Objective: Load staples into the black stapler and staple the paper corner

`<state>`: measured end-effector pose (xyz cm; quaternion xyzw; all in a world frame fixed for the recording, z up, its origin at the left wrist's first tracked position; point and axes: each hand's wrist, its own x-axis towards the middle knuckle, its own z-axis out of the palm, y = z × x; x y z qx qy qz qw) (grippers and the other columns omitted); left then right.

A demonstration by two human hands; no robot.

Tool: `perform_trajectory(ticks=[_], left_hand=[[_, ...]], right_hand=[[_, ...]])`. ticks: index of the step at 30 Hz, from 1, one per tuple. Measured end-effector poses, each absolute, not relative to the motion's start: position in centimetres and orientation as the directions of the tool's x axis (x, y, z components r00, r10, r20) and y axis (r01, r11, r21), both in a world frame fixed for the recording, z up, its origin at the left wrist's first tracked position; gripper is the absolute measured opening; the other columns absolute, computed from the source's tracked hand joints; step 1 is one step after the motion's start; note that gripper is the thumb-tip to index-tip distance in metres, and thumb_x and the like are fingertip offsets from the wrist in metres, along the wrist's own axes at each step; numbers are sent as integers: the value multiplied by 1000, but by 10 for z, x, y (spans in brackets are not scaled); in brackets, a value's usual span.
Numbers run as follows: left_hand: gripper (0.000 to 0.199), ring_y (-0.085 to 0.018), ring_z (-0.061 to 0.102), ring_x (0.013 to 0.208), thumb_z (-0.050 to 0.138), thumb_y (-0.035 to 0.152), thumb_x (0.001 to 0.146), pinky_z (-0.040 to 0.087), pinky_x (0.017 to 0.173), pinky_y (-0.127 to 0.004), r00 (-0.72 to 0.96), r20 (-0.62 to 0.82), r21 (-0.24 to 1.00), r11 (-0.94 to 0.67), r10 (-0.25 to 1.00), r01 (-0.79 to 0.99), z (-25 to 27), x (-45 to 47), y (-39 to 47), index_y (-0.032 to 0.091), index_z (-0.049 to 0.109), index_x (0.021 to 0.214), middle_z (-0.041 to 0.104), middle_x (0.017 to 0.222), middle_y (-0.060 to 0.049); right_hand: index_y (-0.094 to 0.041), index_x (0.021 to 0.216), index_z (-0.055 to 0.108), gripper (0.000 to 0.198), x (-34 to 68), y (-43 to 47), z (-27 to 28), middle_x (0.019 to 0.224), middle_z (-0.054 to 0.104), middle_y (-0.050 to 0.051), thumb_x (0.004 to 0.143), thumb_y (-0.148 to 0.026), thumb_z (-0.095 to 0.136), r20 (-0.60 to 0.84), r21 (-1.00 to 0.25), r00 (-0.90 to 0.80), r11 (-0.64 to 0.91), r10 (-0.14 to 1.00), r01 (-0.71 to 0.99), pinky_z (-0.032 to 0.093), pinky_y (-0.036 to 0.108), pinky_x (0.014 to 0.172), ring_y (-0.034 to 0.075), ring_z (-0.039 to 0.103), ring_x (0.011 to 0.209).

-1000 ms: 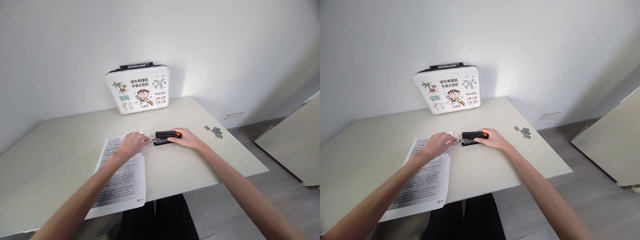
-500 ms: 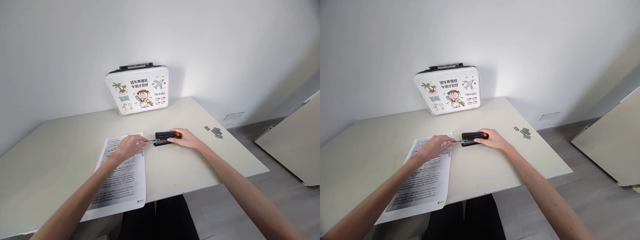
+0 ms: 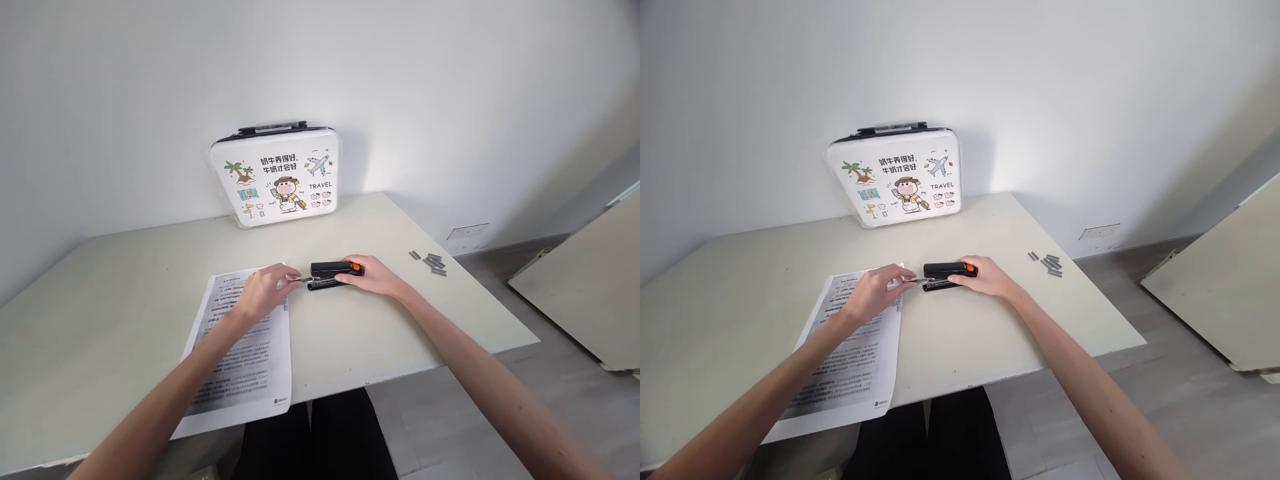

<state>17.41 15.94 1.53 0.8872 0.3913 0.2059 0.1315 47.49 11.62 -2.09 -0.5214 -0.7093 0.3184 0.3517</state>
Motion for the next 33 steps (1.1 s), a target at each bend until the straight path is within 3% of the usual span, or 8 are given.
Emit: perform_trajectory(ticks=[4,11,17,23,33], left_hand=[[35,-19,71,85,51,46,107,51,74,-31,665,338,268,-746,666,610,12,172,158,24,79,103,78,108,-5],[34,-23,72,94,49,39,110,51,86,-37,764,338,67,-823,551,564,8,168,159,25,79,102,79,109,-6],[26,-24,73,99,57,41,108,53,91,-39,773,367,23,-835,518,549,4,163,158,24,77,108,79,114,-7],[30,-22,75,91,53,43,109,57,80,-36,687,490,50,-804,536,592,7,162,156,26,78,110,80,106,-5],[34,-24,72,89,50,41,110,56,76,-37,710,425,21,-790,561,612,12,168,159,24,80,106,78,102,-7]], right_hand=[[-26,104,75,32,474,116,-20,103,77,3,91,-55,69,164,-818,-210,252,964,517,50,34,80,25,69,94],[-26,102,74,33,474,116,-19,103,76,3,90,-57,69,163,-815,-212,253,964,521,50,35,79,25,69,94],[-26,103,74,34,475,117,-21,101,76,3,90,-57,69,163,-810,-207,251,965,530,49,34,77,24,68,92],[-26,102,74,32,475,116,-20,100,76,2,91,-56,69,165,-814,-213,255,963,522,47,33,76,23,67,90],[-26,100,73,31,475,117,-22,99,74,2,91,-55,70,165,-813,-210,253,964,524,46,32,76,22,66,90]])
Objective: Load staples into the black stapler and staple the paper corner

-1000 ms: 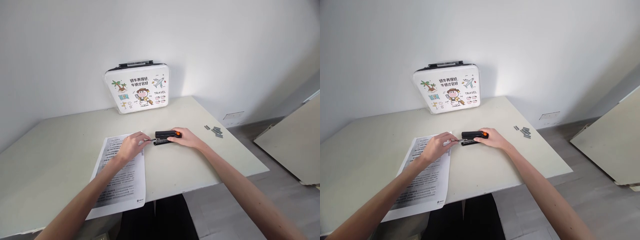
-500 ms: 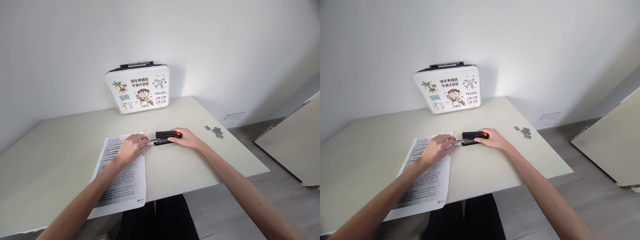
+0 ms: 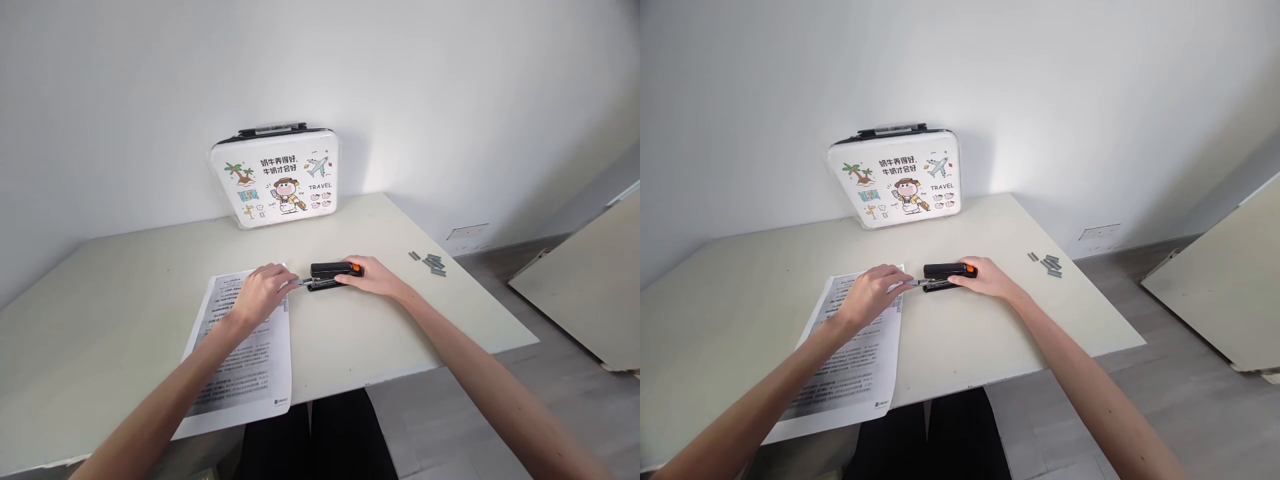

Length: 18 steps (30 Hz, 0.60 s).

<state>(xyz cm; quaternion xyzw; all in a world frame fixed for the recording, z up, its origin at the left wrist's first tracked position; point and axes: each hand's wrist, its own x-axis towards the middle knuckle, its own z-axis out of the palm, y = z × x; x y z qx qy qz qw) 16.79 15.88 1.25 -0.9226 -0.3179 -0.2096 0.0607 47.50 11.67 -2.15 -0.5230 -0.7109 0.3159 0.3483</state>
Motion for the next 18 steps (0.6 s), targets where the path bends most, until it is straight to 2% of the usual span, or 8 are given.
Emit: perform_trajectory(ticks=[11,18], left_hand=[[33,-25,72,93,52,43,109,54,80,-37,685,387,71,-761,617,645,15,166,159,26,79,105,77,104,-6],[29,-23,72,89,55,43,107,53,73,-33,673,247,92,-708,697,700,22,173,159,26,79,104,77,105,-4]], right_hand=[[-25,97,72,33,475,117,-20,97,74,2,90,-57,69,174,-806,-214,264,961,530,46,32,76,22,66,88],[-25,97,72,35,474,115,-20,96,73,2,90,-59,70,145,-818,-194,228,970,528,46,32,72,22,66,86]])
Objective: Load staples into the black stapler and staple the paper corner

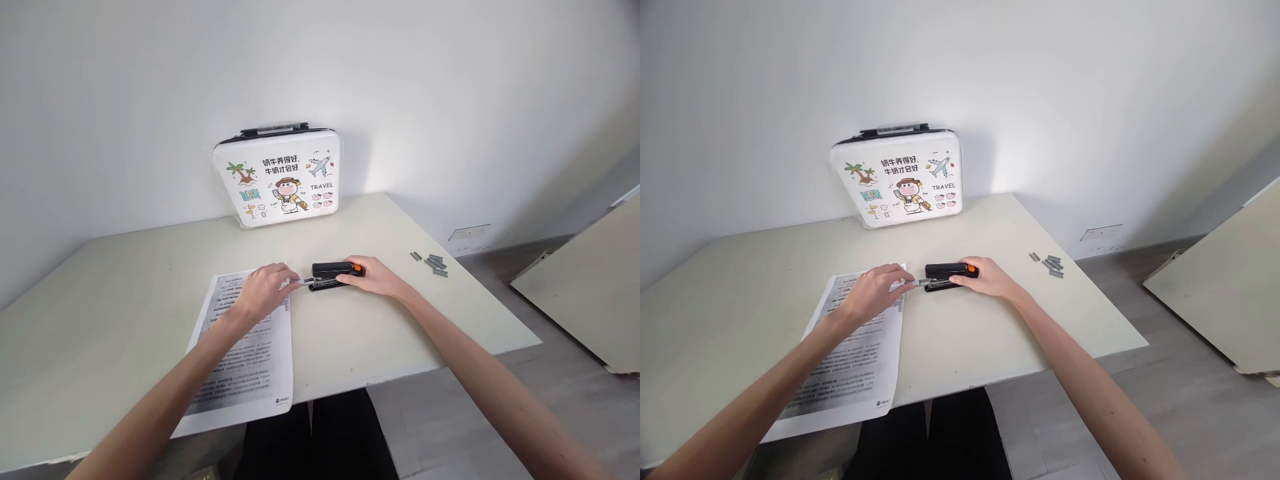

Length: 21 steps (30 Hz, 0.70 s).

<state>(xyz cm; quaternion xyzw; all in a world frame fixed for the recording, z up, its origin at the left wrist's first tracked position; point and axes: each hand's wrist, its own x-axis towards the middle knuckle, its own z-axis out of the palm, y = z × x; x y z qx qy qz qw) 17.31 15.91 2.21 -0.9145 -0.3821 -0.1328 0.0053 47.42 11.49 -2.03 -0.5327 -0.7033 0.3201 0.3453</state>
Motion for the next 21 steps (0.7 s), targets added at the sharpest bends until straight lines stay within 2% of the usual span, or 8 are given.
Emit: perform_trajectory(ticks=[4,8,12,15,21], left_hand=[[23,-22,73,89,60,40,104,52,74,-32,661,201,112,-687,723,718,24,176,157,27,79,104,78,104,-2],[24,-23,72,89,62,44,101,52,72,-32,628,191,168,-655,755,737,20,170,159,27,79,106,77,103,-3],[30,-20,72,84,62,50,99,55,75,-31,632,156,355,-640,759,681,19,157,160,27,80,106,78,99,-2],[32,-19,72,82,66,56,96,57,78,-32,702,119,512,-649,702,562,20,147,159,28,81,103,79,95,-2],[35,-22,74,83,70,62,93,57,73,-34,758,144,597,-667,636,446,16,149,156,29,82,98,81,95,-4]], right_hand=[[-26,99,73,34,474,115,-20,98,74,2,90,-58,70,140,-820,-196,224,971,526,47,32,74,23,67,89],[-27,105,74,31,475,117,-22,106,76,2,91,-54,71,152,-824,-205,238,967,514,49,34,81,24,69,96],[-28,107,75,30,475,119,-25,114,76,2,86,-49,77,179,-851,-171,239,969,467,50,35,91,24,68,104],[-27,109,75,33,476,121,-25,107,75,2,84,-48,80,136,-908,-192,200,972,369,51,35,87,23,68,98],[-24,110,73,41,478,121,-22,105,73,3,81,-52,83,100,-936,-310,195,945,294,52,37,87,23,67,96]])
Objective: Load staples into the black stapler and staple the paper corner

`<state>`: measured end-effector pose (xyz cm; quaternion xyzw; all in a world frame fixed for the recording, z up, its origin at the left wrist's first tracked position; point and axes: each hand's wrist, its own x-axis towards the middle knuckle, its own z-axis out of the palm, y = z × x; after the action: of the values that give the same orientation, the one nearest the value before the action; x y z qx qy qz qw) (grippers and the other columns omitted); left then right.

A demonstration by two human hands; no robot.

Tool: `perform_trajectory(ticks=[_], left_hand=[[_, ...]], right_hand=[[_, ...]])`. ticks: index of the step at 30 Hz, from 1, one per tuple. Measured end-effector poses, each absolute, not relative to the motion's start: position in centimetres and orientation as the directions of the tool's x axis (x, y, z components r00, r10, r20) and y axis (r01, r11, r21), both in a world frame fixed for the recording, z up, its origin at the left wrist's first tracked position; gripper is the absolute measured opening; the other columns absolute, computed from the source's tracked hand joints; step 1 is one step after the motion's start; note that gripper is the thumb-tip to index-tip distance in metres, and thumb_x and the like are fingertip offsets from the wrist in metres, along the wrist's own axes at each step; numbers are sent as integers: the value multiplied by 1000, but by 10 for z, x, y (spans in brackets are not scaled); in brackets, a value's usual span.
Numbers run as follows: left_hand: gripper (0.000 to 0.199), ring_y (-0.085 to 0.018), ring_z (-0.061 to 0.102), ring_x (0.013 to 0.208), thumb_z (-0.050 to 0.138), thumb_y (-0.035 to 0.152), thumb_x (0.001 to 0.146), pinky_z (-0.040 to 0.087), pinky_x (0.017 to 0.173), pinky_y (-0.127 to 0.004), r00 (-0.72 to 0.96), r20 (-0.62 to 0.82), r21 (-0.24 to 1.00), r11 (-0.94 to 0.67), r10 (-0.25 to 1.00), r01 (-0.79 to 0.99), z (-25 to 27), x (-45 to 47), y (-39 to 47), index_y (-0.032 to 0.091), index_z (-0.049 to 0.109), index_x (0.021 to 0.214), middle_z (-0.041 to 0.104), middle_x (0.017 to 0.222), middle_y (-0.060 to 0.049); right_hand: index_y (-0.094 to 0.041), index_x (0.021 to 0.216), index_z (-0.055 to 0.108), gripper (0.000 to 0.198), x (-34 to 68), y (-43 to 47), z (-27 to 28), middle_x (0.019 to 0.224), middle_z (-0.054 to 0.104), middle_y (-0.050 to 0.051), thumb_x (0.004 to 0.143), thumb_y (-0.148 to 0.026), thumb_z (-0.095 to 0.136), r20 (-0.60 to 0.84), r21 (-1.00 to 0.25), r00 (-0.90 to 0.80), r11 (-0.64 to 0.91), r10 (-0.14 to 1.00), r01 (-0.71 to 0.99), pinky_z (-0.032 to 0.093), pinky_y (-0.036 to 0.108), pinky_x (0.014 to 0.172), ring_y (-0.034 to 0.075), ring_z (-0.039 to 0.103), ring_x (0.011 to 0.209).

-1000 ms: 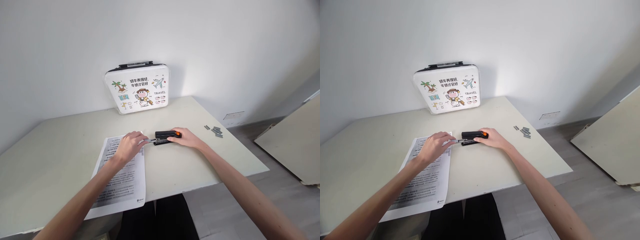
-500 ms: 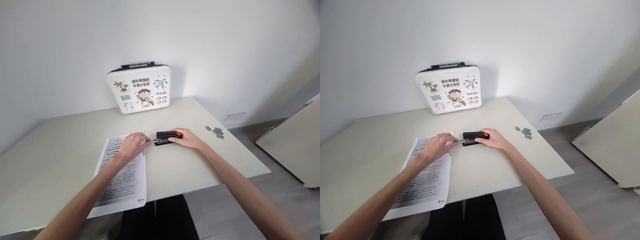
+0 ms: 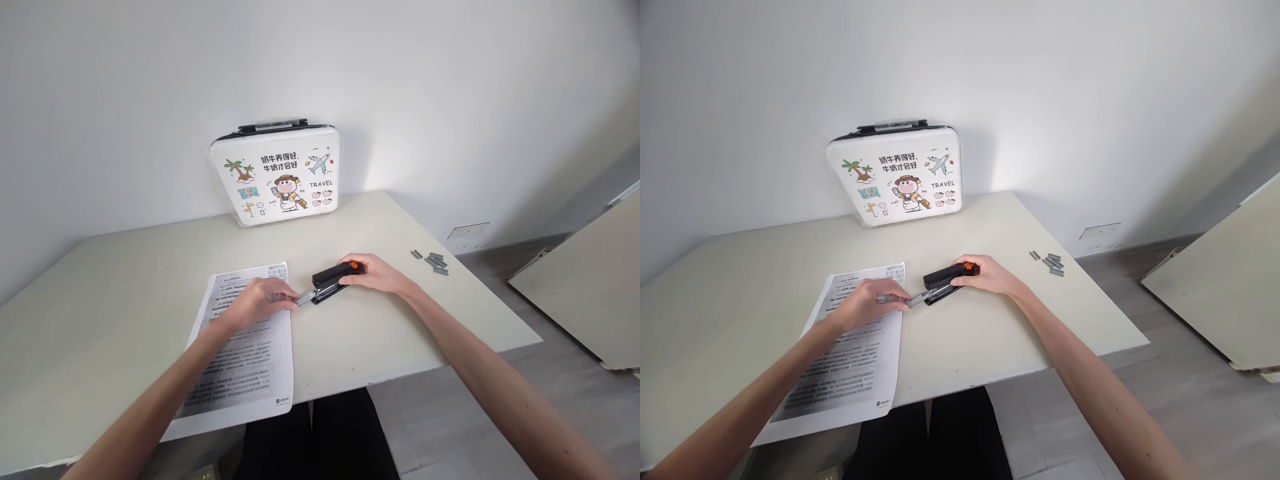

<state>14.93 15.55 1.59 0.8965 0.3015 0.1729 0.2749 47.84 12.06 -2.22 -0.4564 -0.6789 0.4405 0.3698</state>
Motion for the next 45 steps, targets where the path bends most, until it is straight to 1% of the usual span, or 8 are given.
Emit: perform_trajectory(ticks=[5,11,19,24,30,33,37,45], left_hand=[[42,-22,73,83,67,67,94,55,75,-34,802,198,561,-736,564,379,11,173,164,26,80,94,80,94,-5],[50,-20,68,76,60,70,98,46,66,-31,816,244,427,-813,524,395,5,186,176,23,73,88,74,85,-4],[48,-19,66,76,56,69,100,43,66,-29,793,265,338,-823,549,457,-1,189,175,23,70,93,71,88,-3],[41,-24,68,90,57,62,102,51,82,-37,737,339,267,-811,585,521,4,166,181,23,69,106,74,97,-7],[29,-35,60,109,55,48,102,48,103,-55,441,417,190,-550,795,813,-11,117,208,21,66,103,66,111,-14],[29,-34,59,110,56,50,100,47,105,-56,385,386,244,-496,838,834,-21,107,212,22,62,101,65,111,-13],[37,-31,62,111,62,58,94,50,102,-49,310,296,423,-415,904,805,-27,107,211,23,57,103,69,112,-10],[42,-27,68,121,68,61,90,54,100,-38,223,195,687,-295,955,664,-22,116,214,26,62,112,75,122,-6]], right_hand=[[-24,111,73,42,477,119,-22,106,73,4,81,-52,82,107,-938,-345,209,933,275,53,37,89,24,67,98],[-24,110,73,42,477,121,-25,106,73,3,81,-52,83,120,-939,-338,217,934,268,52,36,87,23,66,97],[-23,109,73,44,475,119,-25,104,73,4,80,-55,82,136,-933,-312,228,940,278,52,35,85,23,66,95],[-24,107,75,41,473,117,-24,103,73,3,79,-53,84,114,-933,-293,204,949,297,52,36,85,23,66,95],[-25,109,75,42,472,116,-25,104,74,3,79,-53,84,96,-928,-278,187,956,322,52,37,87,24,67,96],[-26,110,75,41,471,115,-25,106,74,3,80,-52,84,82,-933,-280,172,956,314,53,38,88,24,68,97],[-25,110,74,42,471,114,-25,105,74,4,80,-52,83,76,-929,-272,167,959,329,53,38,88,24,67,97],[-25,111,75,43,470,113,-26,104,74,4,80,-54,83,71,-928,-266,162,961,337,54,39,88,25,68,96]])
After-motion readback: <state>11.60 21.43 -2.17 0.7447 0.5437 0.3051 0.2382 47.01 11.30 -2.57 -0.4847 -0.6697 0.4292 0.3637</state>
